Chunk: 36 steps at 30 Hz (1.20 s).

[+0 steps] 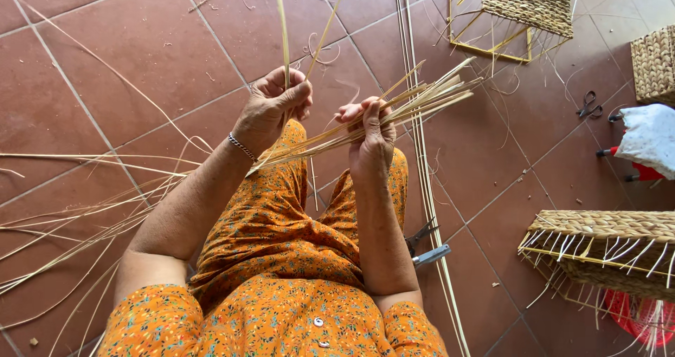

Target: The person sits on the floor weaving a water hyacinth basket on a yellow metal frame, tucking and tightening woven strands around the rim. They then gather loose reed strands from the floor, sort and align them, and split a reed strand with a knife.

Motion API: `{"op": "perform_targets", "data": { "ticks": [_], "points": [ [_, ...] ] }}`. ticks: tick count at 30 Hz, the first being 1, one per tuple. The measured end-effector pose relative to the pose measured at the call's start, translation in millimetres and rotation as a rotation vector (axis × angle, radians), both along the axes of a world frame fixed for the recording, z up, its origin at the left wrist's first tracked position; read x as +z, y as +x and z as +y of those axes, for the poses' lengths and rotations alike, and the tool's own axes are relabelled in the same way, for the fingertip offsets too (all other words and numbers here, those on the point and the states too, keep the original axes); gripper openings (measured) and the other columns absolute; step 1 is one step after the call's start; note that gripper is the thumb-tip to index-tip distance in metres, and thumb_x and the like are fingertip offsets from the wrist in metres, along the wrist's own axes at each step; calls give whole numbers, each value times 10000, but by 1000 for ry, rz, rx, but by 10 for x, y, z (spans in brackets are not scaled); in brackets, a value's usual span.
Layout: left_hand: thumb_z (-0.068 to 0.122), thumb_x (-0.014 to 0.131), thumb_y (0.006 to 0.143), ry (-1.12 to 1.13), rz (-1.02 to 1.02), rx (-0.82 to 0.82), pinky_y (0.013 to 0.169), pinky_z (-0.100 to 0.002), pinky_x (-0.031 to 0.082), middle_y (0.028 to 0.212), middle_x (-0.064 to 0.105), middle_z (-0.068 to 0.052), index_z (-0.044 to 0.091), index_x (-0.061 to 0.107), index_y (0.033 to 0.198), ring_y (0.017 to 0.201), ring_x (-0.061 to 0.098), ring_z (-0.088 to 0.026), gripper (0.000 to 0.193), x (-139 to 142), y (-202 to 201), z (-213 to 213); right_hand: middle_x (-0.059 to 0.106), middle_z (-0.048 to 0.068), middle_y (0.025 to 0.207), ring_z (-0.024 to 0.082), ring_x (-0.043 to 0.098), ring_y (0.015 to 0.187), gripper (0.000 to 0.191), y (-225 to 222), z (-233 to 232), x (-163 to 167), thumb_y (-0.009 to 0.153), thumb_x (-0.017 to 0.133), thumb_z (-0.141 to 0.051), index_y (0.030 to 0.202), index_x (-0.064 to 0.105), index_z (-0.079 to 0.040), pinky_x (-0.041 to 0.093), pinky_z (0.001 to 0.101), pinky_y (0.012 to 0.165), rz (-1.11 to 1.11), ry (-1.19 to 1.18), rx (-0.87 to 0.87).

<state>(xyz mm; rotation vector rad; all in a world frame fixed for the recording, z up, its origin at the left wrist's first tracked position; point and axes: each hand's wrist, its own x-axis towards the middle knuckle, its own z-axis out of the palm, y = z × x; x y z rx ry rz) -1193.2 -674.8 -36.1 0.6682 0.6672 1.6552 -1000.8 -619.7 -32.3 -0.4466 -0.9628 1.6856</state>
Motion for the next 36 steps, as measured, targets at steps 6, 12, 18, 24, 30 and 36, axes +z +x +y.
{"op": "perform_targets", "data": {
  "ticks": [6, 12, 18, 24, 30, 36],
  "points": [
    [83, 703, 991, -4, 152, 9, 788, -270, 562, 936, 712, -29, 29, 681, 1086, 859, 674, -101, 112, 1, 30, -104, 713, 146, 1098, 242, 713, 994, 177, 13, 6, 7, 1107, 529, -216, 1108, 629, -70, 618, 427, 899, -5, -21, -4],
    [129, 701, 1006, -18, 498, -14, 847, -252, 555, 1020, 702, -1, 22, 675, 1122, 937, 651, -63, 159, -45, 189, -142, 699, 186, 1249, 264, 699, 1113, 192, 51, -10, 21, 1126, 512, -236, 1127, 626, -83, 606, 412, 947, -41, 73, 27],
    [154, 691, 1020, 33, 691, -64, 874, -239, 541, 1025, 685, -1, 43, 656, 1142, 952, 641, -66, 169, -115, 222, -257, 664, 198, 1328, 282, 642, 1272, 188, 80, -48, 135, 1142, 485, -263, 1114, 581, -104, 606, 419, 977, -169, 146, 21],
    [189, 618, 1070, -12, 633, -198, 863, -249, 549, 1020, 644, -8, 85, 551, 1198, 982, 617, -65, 178, -267, 220, -357, 625, 215, 1374, 281, 629, 1291, 179, 81, -57, 237, 1139, 479, -259, 1092, 563, -108, 627, 428, 958, -195, 171, 38],
    [241, 537, 1057, -135, 465, -274, 579, -216, 485, 774, 632, 25, 122, 494, 1110, 677, 622, -57, 137, -410, 310, -330, 630, 227, 1370, 292, 638, 1307, 187, 107, -66, 306, 1143, 483, -266, 1122, 562, -97, 632, 432, 955, -156, 208, 110],
    [254, 578, 1092, -89, 540, -111, 518, -193, 416, 718, 559, 67, 102, 503, 1151, 611, 512, -14, 180, -429, 408, -276, 641, 246, 1344, 299, 668, 1253, 238, 122, -28, 349, 1143, 527, -287, 1256, 536, -77, 636, 429, 965, -105, 155, 148]
  ]
}}
